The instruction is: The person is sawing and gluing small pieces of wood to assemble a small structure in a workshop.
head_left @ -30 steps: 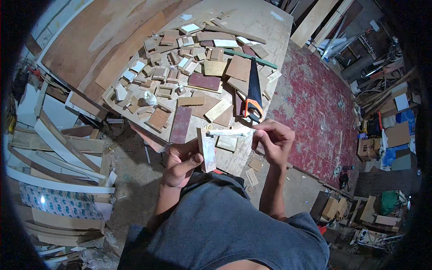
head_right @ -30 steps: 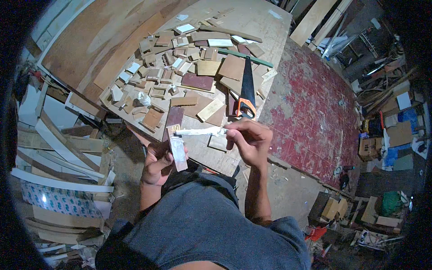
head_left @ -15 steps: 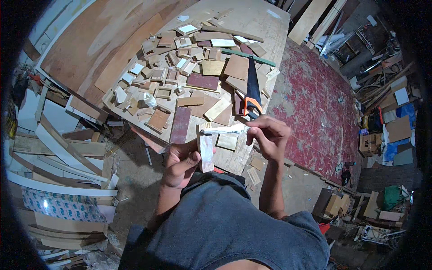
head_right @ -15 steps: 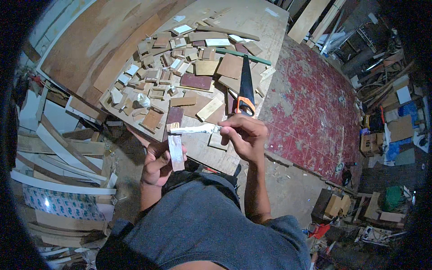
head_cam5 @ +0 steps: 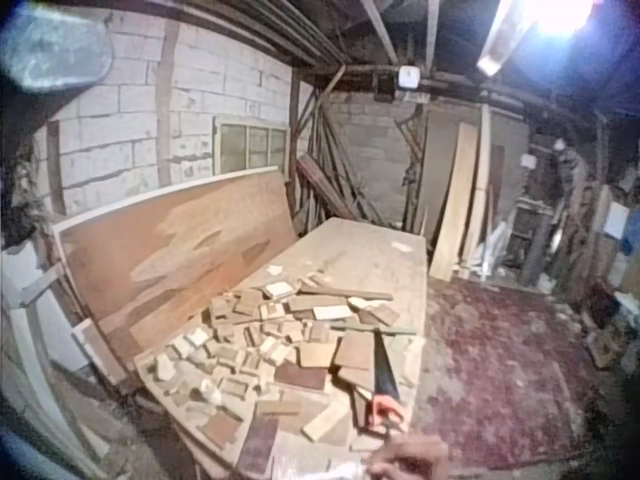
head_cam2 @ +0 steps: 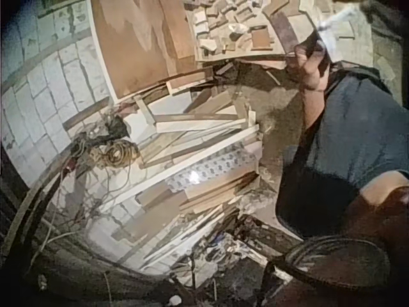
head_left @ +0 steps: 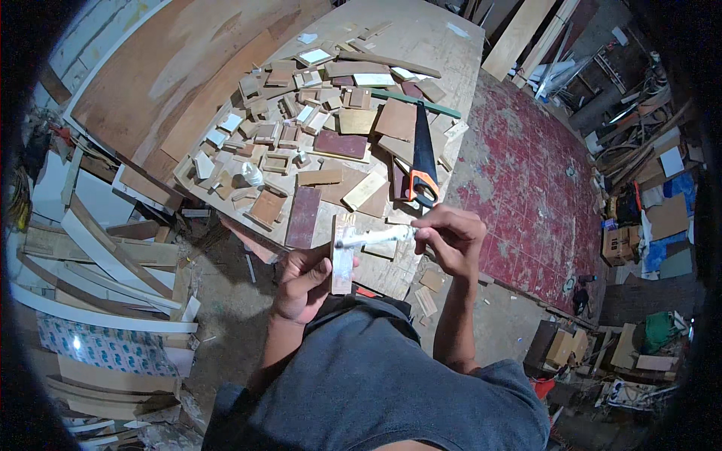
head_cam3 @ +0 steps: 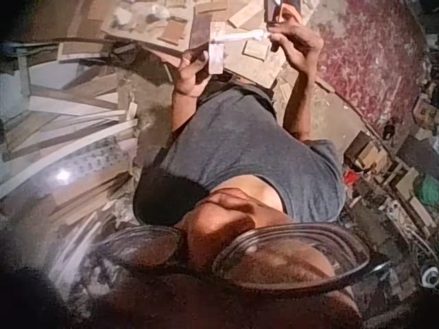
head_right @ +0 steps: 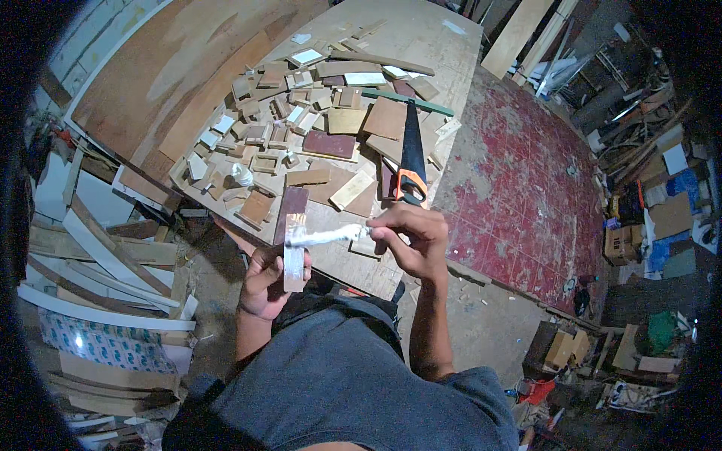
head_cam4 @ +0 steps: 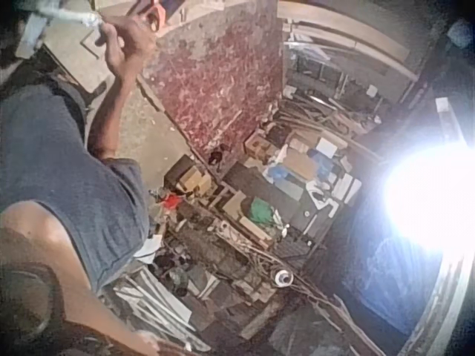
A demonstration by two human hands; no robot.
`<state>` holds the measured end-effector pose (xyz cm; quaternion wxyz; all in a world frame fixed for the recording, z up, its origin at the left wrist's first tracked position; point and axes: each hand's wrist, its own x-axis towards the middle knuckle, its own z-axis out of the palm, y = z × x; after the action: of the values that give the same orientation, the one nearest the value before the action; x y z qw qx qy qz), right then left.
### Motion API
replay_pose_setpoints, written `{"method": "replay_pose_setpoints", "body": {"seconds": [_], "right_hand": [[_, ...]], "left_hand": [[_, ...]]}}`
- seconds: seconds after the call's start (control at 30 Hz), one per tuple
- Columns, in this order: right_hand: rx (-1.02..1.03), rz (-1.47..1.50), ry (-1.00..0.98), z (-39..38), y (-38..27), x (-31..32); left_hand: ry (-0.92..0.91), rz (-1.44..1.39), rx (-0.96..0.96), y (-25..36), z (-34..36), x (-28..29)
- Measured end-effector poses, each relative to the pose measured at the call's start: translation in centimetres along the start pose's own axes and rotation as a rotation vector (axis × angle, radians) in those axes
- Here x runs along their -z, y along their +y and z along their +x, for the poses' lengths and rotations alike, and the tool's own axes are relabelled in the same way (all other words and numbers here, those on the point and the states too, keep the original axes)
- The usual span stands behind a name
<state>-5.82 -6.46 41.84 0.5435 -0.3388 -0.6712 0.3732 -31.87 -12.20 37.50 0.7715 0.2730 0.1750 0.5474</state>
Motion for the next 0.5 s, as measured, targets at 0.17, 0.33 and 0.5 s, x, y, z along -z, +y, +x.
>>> {"method": "replay_pose_setpoints", "body": {"seconds": [0.17,0.33,0.5], "right_hand": [[-0.024,0.068,0.035,-0.4,0.7,0.0],[-0.062,0.024,0.034,0.2,0.9,-1.2],[-0.129,0.063,-0.05,-0.1,1.8,-0.9]], "left_hand": [[0.068,-0.02,0.003,-0.1,0.0,-0.2],[0.081,-0.024,0.025,-0.1,-0.1,0.3],[0.211,-0.034,-0.006,0.3,-0.2,1.0]]}}
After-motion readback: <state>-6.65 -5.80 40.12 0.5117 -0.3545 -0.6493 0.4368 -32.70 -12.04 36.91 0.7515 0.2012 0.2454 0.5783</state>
